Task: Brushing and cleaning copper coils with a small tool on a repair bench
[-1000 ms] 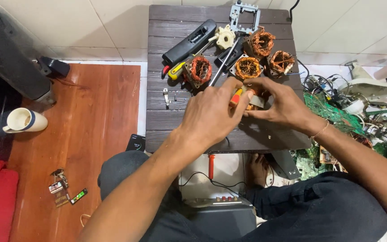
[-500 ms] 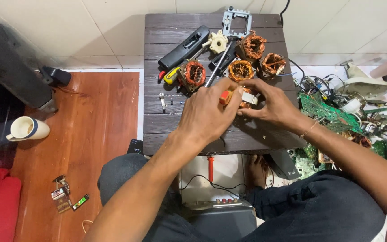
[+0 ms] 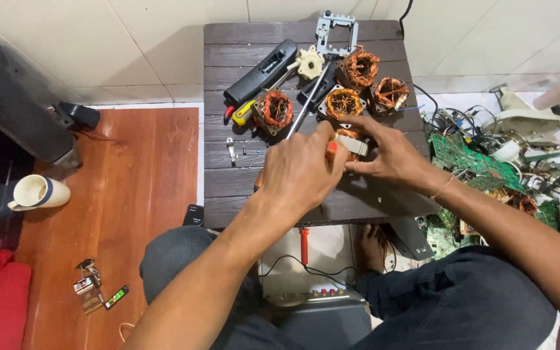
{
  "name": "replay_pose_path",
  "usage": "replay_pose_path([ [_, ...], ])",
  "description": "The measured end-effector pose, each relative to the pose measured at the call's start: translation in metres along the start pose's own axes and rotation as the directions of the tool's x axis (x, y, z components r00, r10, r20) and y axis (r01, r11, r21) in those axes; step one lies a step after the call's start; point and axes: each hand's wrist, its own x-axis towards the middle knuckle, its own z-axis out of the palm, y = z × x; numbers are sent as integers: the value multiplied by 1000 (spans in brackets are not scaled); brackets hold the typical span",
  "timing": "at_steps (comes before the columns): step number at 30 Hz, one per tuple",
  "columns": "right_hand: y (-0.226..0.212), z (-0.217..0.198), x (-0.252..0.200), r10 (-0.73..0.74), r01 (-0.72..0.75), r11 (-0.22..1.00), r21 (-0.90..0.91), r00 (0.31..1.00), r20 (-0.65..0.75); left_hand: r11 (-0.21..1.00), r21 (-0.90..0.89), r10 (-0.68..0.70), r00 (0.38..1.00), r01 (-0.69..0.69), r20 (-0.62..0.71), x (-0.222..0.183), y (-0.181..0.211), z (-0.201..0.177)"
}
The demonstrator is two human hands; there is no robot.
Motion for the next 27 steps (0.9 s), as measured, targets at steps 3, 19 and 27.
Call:
replay_pose_path([
  [3, -1, 0, 0, -27, 27, 1000, -9, 1000, -11, 998, -18, -57, 998, 57, 3, 4, 0, -4],
  [19, 33, 12, -3, -199, 204, 973, 111, 979, -52, 985, -133, 109, 994, -110, -12, -8, 23, 19],
  [27, 11, 6, 0, -19, 17, 997, 75, 999, 26, 997, 41, 62, 998, -61, -25, -2, 14, -3],
])
